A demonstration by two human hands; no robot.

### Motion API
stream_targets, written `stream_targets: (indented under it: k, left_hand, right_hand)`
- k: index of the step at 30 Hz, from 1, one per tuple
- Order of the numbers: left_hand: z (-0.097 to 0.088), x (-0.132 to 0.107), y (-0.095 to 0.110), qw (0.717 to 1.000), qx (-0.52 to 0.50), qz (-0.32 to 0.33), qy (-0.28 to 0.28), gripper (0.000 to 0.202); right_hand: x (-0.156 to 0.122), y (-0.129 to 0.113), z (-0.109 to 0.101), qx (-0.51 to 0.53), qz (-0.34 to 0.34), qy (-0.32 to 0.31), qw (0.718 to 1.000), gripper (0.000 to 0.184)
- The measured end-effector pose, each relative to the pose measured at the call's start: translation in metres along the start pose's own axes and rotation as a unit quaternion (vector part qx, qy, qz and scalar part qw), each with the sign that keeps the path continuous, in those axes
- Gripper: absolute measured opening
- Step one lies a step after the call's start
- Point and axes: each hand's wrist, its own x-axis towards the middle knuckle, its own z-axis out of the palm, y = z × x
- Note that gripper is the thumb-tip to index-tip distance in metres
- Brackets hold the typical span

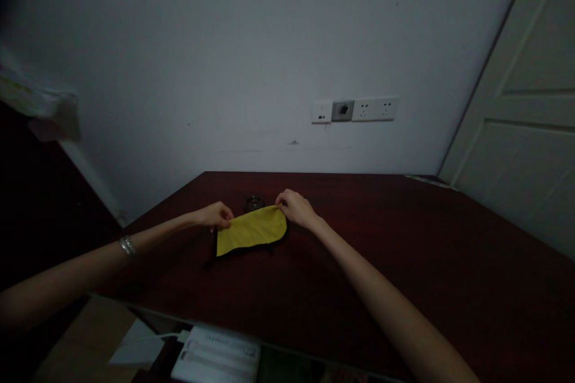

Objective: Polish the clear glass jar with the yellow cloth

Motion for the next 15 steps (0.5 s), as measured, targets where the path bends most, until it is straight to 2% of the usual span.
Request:
stream_targets:
  k: [4, 8, 15]
  left_hand:
    - [-0.011, 0.000, 0.001, 0.998, 0.004, -0.026, 0.055, 0.015]
    - [-0.017, 0.010, 0.004, 0.993, 0.025, -0.052, 0.104, 0.026]
    - [-0.012, 0.031, 0.004, 0.975, 0.039, -0.057, 0.212, 0.031]
  right_hand:
    - [0.004, 0.007, 0.006, -0.002, 0.026, 0.005, 1.000, 0.025]
    - [0.019, 0.011, 0.015, -0.011, 0.067, 0.013, 0.998, 0.027]
    - [0.046, 0.011, 0.035, -0.015, 0.142, 0.046, 0.989, 0.028]
